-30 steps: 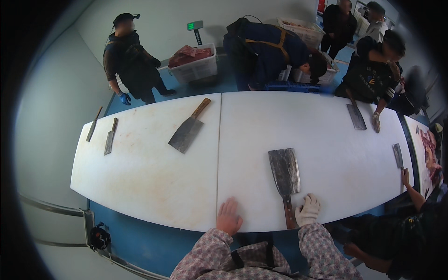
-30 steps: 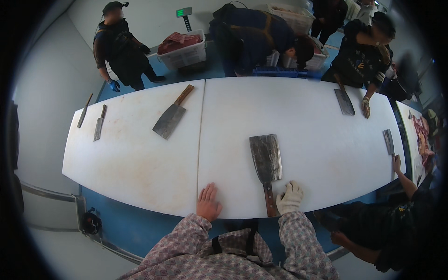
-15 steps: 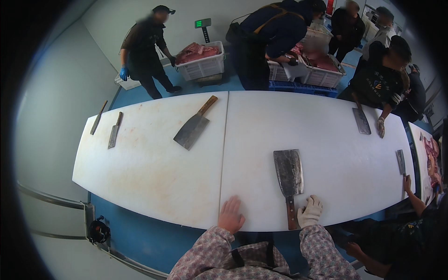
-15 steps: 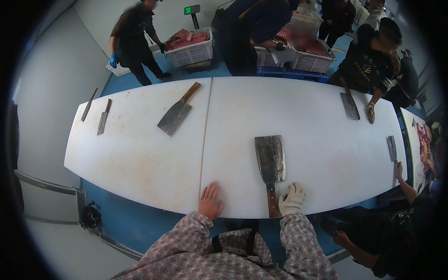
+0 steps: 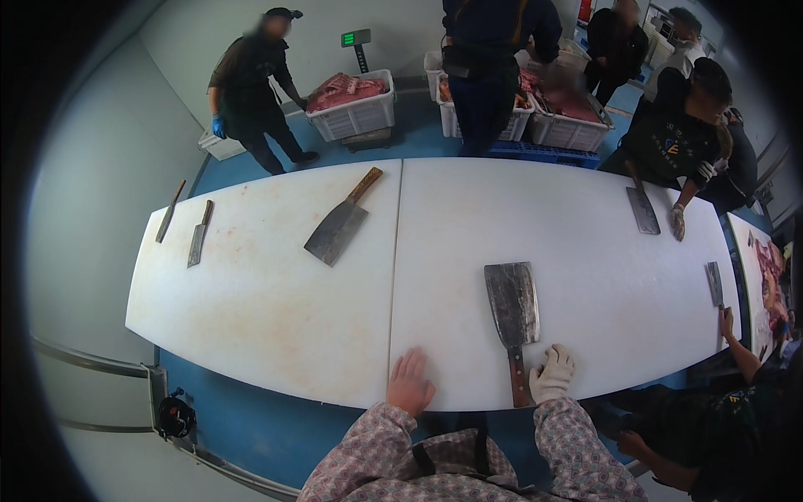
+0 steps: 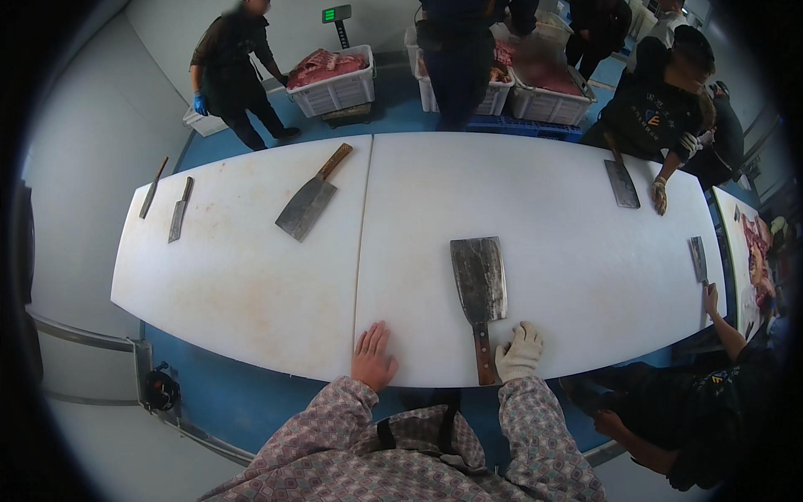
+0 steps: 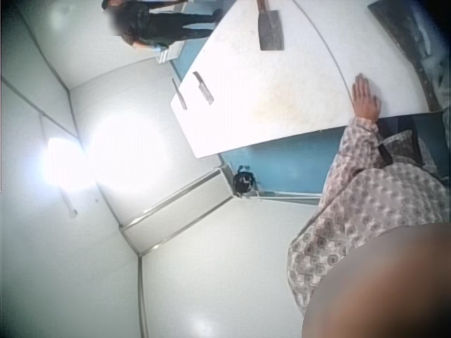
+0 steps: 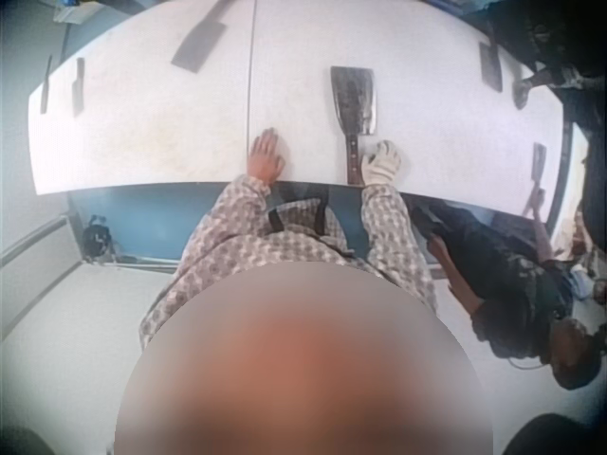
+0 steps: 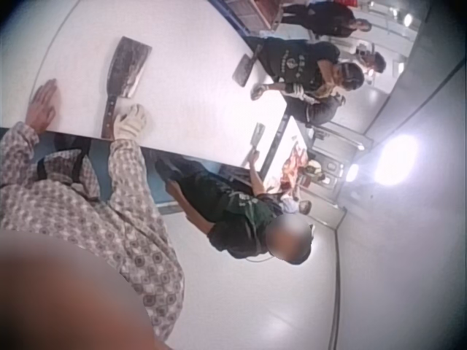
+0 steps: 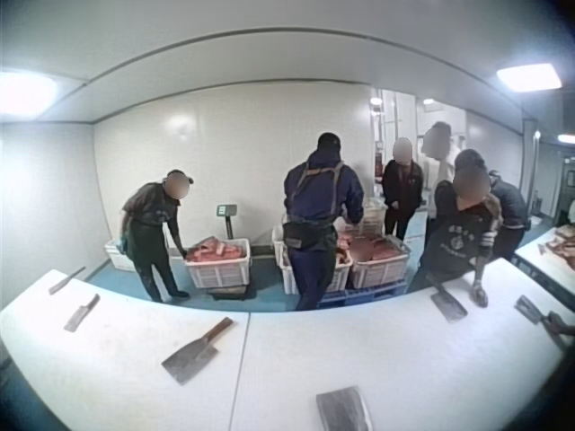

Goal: The person empties a crate of raw meat onto a white cutting table, then uses a cleaver to cut a large piece of pork ribs into smaller sections. The person repeatedly positions the meat and chops through the bones, separating the ribs into individual portions.

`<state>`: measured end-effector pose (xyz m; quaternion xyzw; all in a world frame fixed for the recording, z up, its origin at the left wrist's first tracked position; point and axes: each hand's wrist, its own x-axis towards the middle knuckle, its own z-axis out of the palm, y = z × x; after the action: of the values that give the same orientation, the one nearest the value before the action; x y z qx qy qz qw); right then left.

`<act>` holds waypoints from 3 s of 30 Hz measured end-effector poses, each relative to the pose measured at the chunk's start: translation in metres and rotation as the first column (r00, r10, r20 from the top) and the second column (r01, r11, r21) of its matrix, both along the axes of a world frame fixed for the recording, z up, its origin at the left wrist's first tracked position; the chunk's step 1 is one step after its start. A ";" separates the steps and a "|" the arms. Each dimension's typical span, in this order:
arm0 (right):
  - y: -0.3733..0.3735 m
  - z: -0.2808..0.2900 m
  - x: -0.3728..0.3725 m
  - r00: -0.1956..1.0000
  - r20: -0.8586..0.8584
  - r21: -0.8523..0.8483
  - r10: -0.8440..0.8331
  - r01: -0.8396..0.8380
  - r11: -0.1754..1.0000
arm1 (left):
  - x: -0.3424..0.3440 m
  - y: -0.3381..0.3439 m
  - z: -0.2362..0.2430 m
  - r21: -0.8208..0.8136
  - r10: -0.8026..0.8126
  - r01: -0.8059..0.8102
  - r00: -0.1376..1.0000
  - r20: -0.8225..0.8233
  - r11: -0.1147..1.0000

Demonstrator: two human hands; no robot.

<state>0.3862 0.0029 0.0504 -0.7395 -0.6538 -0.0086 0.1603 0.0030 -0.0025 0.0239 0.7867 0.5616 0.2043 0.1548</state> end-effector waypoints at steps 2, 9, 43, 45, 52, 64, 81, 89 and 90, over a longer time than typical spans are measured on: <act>0.000 0.000 0.000 1.000 -0.001 -0.010 -0.005 0.005 1.000 | 0.000 0.000 0.000 0.005 -0.002 0.002 1.000 0.000 1.000; 0.000 0.000 0.000 1.000 -0.015 -0.043 -0.024 0.023 0.999 | -0.001 -0.001 -0.002 -0.030 -0.011 0.011 1.000 0.006 1.000; -0.002 0.007 -0.002 0.995 -0.088 -0.130 -0.052 0.040 0.991 | -0.004 -0.003 -0.008 0.039 0.005 -0.005 1.000 -0.002 0.999; -0.003 0.009 -0.002 0.992 -0.098 -0.186 -0.074 0.055 0.981 | -0.004 -0.005 -0.009 0.026 0.001 -0.001 1.000 -0.007 1.000; -0.003 0.012 -0.005 0.994 -0.068 -0.170 -0.084 0.072 0.983 | -0.004 -0.007 -0.013 0.026 0.008 -0.008 1.000 -0.011 1.000; -0.002 0.007 -0.003 0.998 -0.019 -0.142 -0.059 0.056 0.988 | -0.002 -0.002 -0.001 -0.057 -0.002 0.000 0.999 -0.035 0.998; -0.001 0.015 -0.005 1.000 -0.020 -0.054 -0.021 0.020 0.998 | -0.001 -0.002 -0.007 -0.054 0.010 -0.011 1.000 -0.012 0.998; 0.001 0.012 -0.005 0.999 -0.029 -0.085 -0.027 0.025 0.996 | -0.005 -0.003 -0.011 0.014 -0.003 0.002 1.000 0.013 1.000; 0.001 0.011 -0.006 1.000 -0.022 -0.051 -0.011 0.010 0.999 | -0.005 -0.004 -0.011 -0.005 0.000 0.000 1.000 0.000 1.000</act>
<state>0.3807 0.0038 0.0618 -0.7469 -0.6479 0.0157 0.1486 -0.0023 -0.0061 0.0125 0.7864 0.5620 0.2030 0.1567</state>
